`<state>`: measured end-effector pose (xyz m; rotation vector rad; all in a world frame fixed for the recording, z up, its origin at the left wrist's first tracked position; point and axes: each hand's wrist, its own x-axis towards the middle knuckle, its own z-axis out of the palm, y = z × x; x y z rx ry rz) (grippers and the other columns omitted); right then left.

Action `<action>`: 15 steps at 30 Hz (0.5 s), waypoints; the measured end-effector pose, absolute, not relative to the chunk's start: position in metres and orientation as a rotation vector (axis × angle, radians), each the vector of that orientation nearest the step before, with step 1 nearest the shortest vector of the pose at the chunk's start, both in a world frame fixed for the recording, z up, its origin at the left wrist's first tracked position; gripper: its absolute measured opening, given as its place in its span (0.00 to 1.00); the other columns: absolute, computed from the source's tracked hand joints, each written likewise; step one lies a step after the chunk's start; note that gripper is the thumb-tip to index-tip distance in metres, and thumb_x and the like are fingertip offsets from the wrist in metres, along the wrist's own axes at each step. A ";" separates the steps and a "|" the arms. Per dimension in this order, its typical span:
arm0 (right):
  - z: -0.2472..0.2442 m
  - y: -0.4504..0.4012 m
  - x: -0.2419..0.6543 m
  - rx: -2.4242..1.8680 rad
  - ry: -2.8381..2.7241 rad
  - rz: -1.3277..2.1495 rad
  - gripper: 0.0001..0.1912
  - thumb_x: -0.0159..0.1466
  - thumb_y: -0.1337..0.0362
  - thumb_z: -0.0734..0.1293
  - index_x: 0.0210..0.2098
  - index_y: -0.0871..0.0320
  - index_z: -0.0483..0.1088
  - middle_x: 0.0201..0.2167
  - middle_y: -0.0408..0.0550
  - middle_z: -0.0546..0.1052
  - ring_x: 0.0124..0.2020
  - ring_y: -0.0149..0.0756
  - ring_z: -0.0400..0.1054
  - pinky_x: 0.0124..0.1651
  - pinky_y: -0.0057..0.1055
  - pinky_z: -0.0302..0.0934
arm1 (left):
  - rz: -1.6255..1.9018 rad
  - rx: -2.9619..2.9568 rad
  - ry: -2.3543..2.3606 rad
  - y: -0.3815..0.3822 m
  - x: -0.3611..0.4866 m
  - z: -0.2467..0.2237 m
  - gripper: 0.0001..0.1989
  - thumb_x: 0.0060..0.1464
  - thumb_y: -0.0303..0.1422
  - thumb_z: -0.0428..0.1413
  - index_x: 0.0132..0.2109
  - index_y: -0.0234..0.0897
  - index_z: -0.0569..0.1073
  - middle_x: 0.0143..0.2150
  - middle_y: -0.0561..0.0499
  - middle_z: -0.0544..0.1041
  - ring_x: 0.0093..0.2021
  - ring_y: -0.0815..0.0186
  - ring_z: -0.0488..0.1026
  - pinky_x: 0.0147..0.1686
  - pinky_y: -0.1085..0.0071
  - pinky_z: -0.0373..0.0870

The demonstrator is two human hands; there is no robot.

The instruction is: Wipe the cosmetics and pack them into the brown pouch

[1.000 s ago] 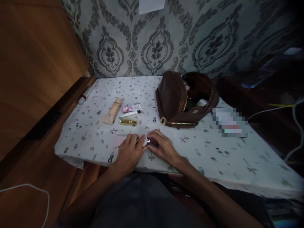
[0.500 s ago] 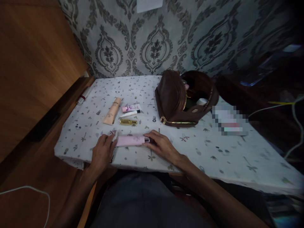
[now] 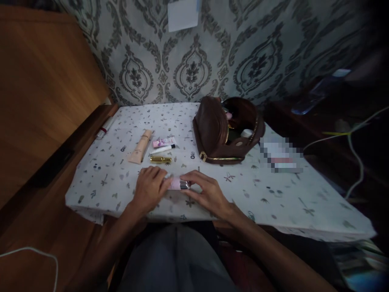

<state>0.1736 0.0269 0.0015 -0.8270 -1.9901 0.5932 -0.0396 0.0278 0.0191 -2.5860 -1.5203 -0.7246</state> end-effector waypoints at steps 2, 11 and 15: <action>0.004 0.025 0.179 -0.866 -1.937 0.546 0.12 0.66 0.58 0.68 0.47 0.56 0.73 0.39 0.50 0.78 0.38 0.36 0.74 0.41 0.32 0.71 | -0.843 -2.622 -1.685 0.036 -0.055 0.016 0.15 0.66 0.37 0.46 0.35 0.37 0.71 0.32 0.49 0.72 0.35 0.61 0.69 0.37 0.66 0.63; -0.003 0.012 0.175 -0.960 -1.709 0.449 0.11 0.64 0.58 0.69 0.44 0.55 0.72 0.37 0.50 0.78 0.35 0.37 0.74 0.36 0.32 0.72 | -2.577 -1.722 -2.588 0.055 -0.041 0.023 0.19 0.58 0.49 0.54 0.34 0.37 0.73 0.26 0.56 0.70 0.25 0.70 0.66 0.24 0.77 0.64; -0.011 0.005 0.169 -1.041 -1.603 0.485 0.09 0.62 0.59 0.71 0.39 0.55 0.71 0.33 0.47 0.77 0.32 0.36 0.73 0.34 0.30 0.71 | -3.060 -1.110 -2.649 0.065 -0.022 0.032 0.15 0.57 0.45 0.57 0.40 0.38 0.73 0.27 0.57 0.71 0.22 0.72 0.68 0.19 0.79 0.63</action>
